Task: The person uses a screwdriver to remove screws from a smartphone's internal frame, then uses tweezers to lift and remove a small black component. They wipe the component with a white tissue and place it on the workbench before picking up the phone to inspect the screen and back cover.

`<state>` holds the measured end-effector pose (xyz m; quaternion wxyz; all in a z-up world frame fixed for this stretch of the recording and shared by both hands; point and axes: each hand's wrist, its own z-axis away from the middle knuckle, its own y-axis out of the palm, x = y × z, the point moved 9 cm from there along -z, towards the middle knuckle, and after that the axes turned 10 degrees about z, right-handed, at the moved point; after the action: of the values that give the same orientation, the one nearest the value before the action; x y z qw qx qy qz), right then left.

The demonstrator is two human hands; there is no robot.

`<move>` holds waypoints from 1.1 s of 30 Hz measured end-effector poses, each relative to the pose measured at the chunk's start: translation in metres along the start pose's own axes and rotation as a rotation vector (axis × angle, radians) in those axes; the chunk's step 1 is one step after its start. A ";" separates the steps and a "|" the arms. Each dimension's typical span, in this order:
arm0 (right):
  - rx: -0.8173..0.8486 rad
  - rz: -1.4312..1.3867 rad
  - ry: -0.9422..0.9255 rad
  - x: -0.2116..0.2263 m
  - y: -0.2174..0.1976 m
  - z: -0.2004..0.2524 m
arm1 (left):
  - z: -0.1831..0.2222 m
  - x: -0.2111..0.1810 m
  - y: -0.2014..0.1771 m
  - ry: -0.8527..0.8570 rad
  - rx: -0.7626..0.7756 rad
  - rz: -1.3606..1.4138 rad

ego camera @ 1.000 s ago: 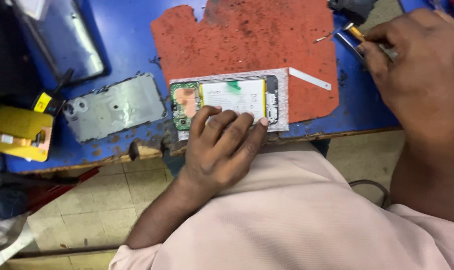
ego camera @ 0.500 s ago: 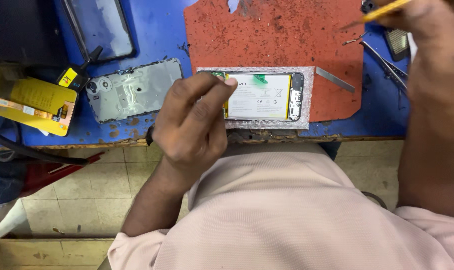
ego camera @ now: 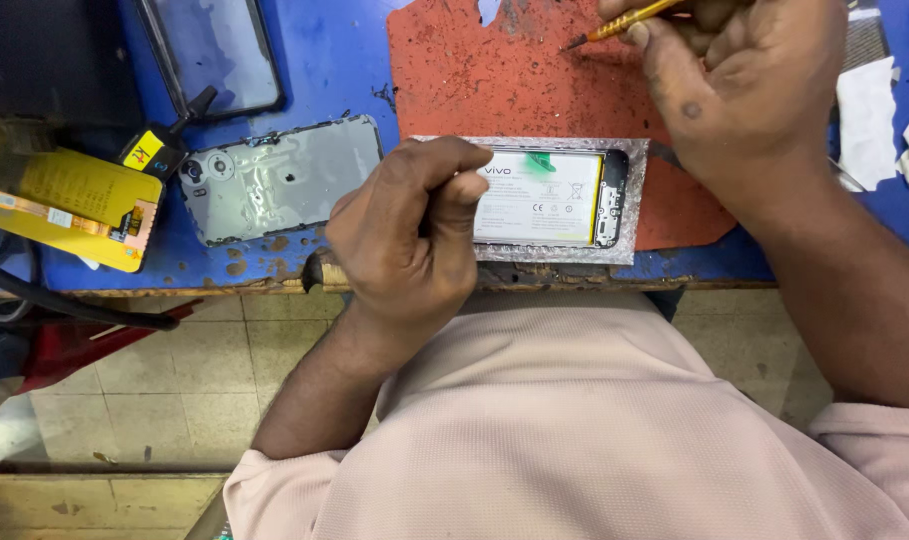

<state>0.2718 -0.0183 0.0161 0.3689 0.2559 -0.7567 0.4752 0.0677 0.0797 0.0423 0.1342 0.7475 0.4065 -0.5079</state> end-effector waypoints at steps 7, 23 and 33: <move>-0.113 -0.139 0.099 0.002 -0.021 0.021 | -0.012 -0.006 0.017 -0.045 0.103 -0.049; -0.164 -0.147 0.273 0.033 -0.027 0.060 | -0.006 -0.016 0.044 0.039 0.152 -0.071; -0.085 0.122 -0.046 0.066 -0.028 0.057 | 0.000 -0.013 0.053 0.054 0.169 -0.114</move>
<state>0.2355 -0.0839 0.0681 0.3322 0.2045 -0.7987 0.4582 0.1056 0.0398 0.0424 0.0305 0.7452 0.4074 -0.5270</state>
